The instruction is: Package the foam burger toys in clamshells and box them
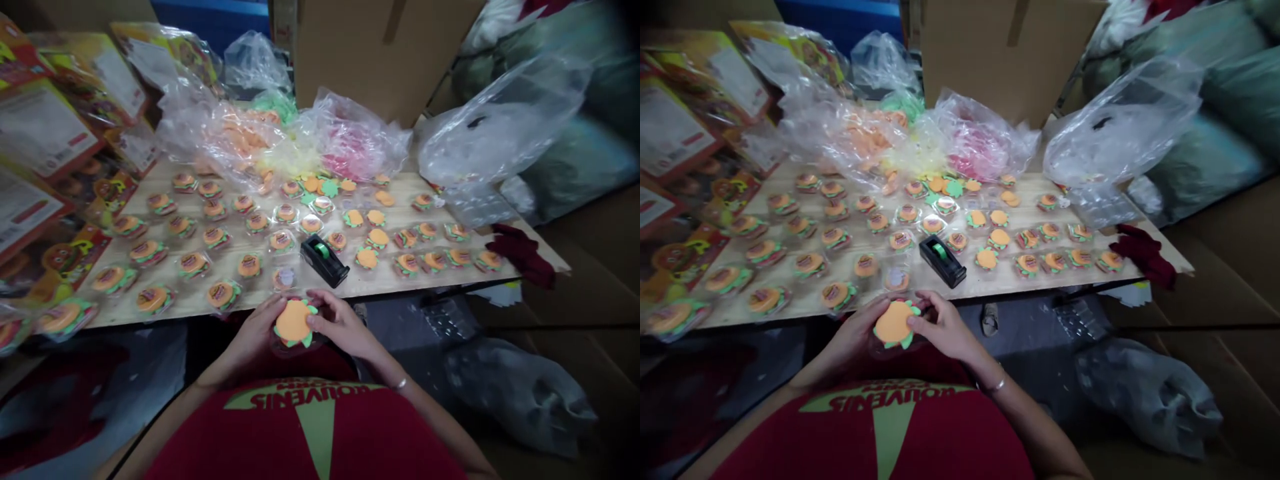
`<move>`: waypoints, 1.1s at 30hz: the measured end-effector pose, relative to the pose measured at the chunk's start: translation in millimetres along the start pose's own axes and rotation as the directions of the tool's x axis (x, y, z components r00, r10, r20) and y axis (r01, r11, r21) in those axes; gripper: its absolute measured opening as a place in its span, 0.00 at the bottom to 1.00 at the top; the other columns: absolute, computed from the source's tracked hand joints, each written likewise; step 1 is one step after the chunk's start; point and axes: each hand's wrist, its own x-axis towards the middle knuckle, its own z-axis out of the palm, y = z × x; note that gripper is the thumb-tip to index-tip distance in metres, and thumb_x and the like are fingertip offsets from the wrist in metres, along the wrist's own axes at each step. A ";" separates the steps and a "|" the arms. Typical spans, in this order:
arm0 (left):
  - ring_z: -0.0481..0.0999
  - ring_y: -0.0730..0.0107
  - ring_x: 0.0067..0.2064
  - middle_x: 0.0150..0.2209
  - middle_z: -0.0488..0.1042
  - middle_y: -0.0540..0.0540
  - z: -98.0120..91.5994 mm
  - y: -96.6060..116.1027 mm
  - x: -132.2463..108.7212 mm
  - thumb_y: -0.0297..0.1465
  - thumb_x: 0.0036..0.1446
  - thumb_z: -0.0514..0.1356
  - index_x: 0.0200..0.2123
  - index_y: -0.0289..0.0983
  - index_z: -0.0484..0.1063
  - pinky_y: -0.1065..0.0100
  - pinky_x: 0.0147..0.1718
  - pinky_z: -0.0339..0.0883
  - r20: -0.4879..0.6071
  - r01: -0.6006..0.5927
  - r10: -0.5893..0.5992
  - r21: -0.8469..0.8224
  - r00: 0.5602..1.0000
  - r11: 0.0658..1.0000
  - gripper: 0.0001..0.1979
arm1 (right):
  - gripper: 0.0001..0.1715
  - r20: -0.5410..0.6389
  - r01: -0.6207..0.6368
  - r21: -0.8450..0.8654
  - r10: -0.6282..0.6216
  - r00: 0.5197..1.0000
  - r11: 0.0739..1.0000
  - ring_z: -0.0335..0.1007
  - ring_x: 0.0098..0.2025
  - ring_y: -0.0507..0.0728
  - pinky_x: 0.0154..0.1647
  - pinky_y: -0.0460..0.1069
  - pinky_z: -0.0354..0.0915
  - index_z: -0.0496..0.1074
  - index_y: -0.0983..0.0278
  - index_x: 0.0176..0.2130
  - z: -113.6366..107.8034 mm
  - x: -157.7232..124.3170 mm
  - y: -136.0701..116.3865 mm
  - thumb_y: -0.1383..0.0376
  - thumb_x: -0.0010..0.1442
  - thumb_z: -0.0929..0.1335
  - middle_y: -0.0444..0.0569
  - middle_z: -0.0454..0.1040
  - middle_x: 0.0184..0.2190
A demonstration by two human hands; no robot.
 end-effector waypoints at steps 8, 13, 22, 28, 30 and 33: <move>0.75 0.61 0.46 0.50 0.74 0.44 -32.2 3.7 -27.4 0.37 0.55 0.62 0.47 0.39 0.72 0.66 0.46 0.66 0.221 0.020 -0.038 0.085 0.975 0.996 0.16 | 0.30 0.079 0.002 0.188 -0.017 0.997 0.982 0.69 0.43 0.55 0.47 0.52 0.65 0.69 0.63 0.49 30.4 0.1 25.3 0.52 0.52 0.74 0.49 0.73 0.43; 0.76 0.66 0.37 0.40 0.77 0.45 -34.0 -13.9 -22.8 0.36 0.49 0.67 0.41 0.36 0.72 0.70 0.36 0.67 0.254 0.075 -0.103 0.117 0.962 0.990 0.16 | 0.28 -0.029 0.005 0.291 0.004 1.000 0.957 0.71 0.41 0.55 0.42 0.50 0.67 0.72 0.61 0.47 20.3 27.1 24.3 0.48 0.53 0.72 0.48 0.75 0.40; 0.76 0.60 0.44 0.43 0.78 0.42 -30.7 -14.7 -35.2 0.36 0.54 0.63 0.47 0.35 0.74 0.68 0.43 0.66 0.276 0.059 -0.071 0.052 0.959 0.997 0.18 | 0.25 -0.026 0.295 0.107 -0.294 0.956 0.950 0.72 0.46 0.56 0.48 0.53 0.69 0.66 0.57 0.54 15.3 -2.1 9.0 0.55 0.59 0.70 0.49 0.72 0.51; 0.76 0.58 0.45 0.47 0.77 0.41 -33.7 -22.0 -29.3 0.36 0.54 0.62 0.46 0.35 0.73 0.66 0.42 0.67 0.218 0.018 -0.016 -0.004 0.976 1.000 0.17 | 0.27 -0.330 0.372 -0.318 -0.469 0.819 0.872 0.69 0.49 0.59 0.50 0.56 0.67 0.60 0.59 0.59 21.9 -3.8 14.2 0.59 0.62 0.66 0.54 0.68 0.50; 0.76 0.60 0.43 0.44 0.78 0.43 -32.1 -23.4 -27.6 0.36 0.53 0.62 0.45 0.36 0.72 0.67 0.41 0.68 0.127 0.009 -0.004 -0.042 0.992 0.999 0.16 | 0.24 -0.339 0.381 -0.547 -0.614 0.713 0.745 0.67 0.49 0.60 0.50 0.57 0.66 0.64 0.61 0.56 24.3 -7.5 9.9 0.62 0.60 0.67 0.55 0.67 0.48; 0.76 0.64 0.39 0.40 0.78 0.46 -28.9 -22.9 -26.1 0.39 0.51 0.63 0.42 0.36 0.72 0.70 0.36 0.67 0.027 -0.045 0.045 -0.014 0.999 0.999 0.17 | 0.14 -0.051 0.454 -0.720 -0.693 0.719 0.525 0.66 0.43 0.59 0.44 0.56 0.65 0.72 0.62 0.46 28.6 -12.8 -0.7 0.62 0.60 0.68 0.52 0.69 0.39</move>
